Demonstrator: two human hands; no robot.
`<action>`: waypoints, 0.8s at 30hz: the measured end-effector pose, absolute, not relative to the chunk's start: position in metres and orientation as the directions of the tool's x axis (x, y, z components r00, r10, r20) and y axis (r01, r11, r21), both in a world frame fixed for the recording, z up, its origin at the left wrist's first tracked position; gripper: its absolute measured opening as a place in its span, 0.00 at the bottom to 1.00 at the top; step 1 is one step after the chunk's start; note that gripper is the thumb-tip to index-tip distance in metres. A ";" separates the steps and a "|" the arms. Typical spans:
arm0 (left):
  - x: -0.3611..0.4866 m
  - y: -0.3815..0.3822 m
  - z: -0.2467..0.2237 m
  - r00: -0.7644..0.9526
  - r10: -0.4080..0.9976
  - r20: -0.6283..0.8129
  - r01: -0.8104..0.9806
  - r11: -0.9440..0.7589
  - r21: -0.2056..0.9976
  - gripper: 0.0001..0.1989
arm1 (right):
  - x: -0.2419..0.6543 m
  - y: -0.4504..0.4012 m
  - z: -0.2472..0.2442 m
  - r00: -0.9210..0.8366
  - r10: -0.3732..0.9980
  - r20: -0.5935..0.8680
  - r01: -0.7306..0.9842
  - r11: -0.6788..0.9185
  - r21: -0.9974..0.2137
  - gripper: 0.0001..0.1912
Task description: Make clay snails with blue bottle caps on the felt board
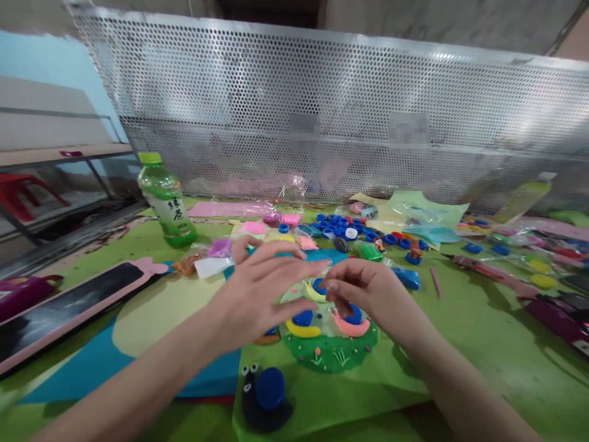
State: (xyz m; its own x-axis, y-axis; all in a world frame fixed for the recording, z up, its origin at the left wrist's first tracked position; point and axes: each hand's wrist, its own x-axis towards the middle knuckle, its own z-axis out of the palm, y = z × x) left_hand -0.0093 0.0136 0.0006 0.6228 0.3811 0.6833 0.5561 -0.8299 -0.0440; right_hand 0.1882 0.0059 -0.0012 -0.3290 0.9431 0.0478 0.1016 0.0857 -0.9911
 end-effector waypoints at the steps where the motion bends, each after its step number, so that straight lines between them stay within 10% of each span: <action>1: -0.004 0.009 -0.002 0.628 0.349 0.696 0.517 -0.855 -0.038 0.18 | 0.186 0.005 -0.003 -0.341 0.939 0.050 0.099 0.089 -0.991 0.11; 10: 0.003 0.002 -0.012 0.466 0.528 0.710 0.651 -0.748 0.129 0.17 | 0.177 0.002 -0.017 -0.357 0.918 0.172 0.111 0.225 -0.968 0.14; 19: 0.002 0.004 -0.007 0.478 0.381 0.792 0.696 -0.714 -0.077 0.14 | 0.182 0.004 -0.010 -0.371 0.925 0.085 0.050 0.111 -0.993 0.05; 24: -0.001 0.002 -0.008 0.527 0.221 0.821 0.669 -0.703 -0.240 0.31 | 0.181 0.007 -0.013 -0.393 0.915 0.091 -0.013 0.093 -0.996 0.07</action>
